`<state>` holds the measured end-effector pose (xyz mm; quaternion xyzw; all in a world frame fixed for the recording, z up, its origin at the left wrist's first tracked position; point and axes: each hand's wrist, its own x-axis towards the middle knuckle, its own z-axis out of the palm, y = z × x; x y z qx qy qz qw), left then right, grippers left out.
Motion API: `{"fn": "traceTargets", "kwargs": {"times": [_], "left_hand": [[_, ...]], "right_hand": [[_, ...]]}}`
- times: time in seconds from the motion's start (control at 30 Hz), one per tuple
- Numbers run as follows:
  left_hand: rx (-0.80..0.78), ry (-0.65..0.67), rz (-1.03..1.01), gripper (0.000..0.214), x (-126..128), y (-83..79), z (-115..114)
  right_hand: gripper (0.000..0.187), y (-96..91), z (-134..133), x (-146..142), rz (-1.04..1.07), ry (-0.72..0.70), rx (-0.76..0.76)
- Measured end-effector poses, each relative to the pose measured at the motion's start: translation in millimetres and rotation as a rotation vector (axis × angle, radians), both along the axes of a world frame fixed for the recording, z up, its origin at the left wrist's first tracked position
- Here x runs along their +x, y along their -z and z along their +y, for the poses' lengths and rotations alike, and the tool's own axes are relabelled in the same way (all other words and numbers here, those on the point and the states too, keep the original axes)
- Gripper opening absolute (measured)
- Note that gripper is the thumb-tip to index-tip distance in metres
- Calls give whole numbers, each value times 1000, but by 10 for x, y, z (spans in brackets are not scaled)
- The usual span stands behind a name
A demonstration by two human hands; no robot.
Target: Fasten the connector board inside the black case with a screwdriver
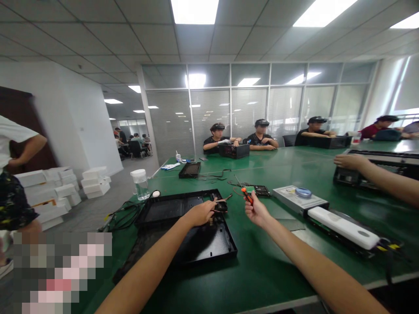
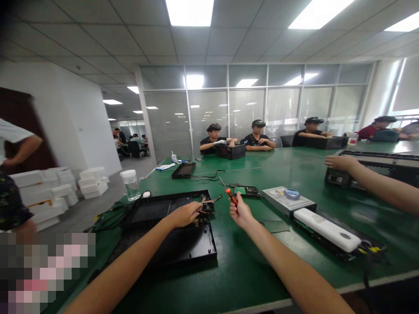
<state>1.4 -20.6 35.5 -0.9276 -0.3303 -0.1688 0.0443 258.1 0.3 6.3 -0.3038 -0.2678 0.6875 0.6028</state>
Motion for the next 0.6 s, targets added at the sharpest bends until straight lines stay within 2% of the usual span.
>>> {"fn": "traceTargets", "kwargs": {"times": [0.17,0.27,0.33,0.43,0.5,0.6], "left_hand": [[73,-14,31,23,-259,-122,31],[49,-90,137,23,-575,-120,100],[-28,-167,205,26,-815,-68,160],[-159,-212,218,33,-1083,33,226],[-195,-194,181,32,-1159,78,246],[-164,-188,165,25,-1155,96,271]], "right_hand": [[37,-46,116,366,63,351,71],[39,-103,102,448,-53,397,148],[40,-163,-6,309,-259,300,259],[36,-254,-340,-94,-749,9,517],[28,-277,-638,-370,-1066,-193,709],[26,-227,-1047,-645,-1531,-317,1011]]}}
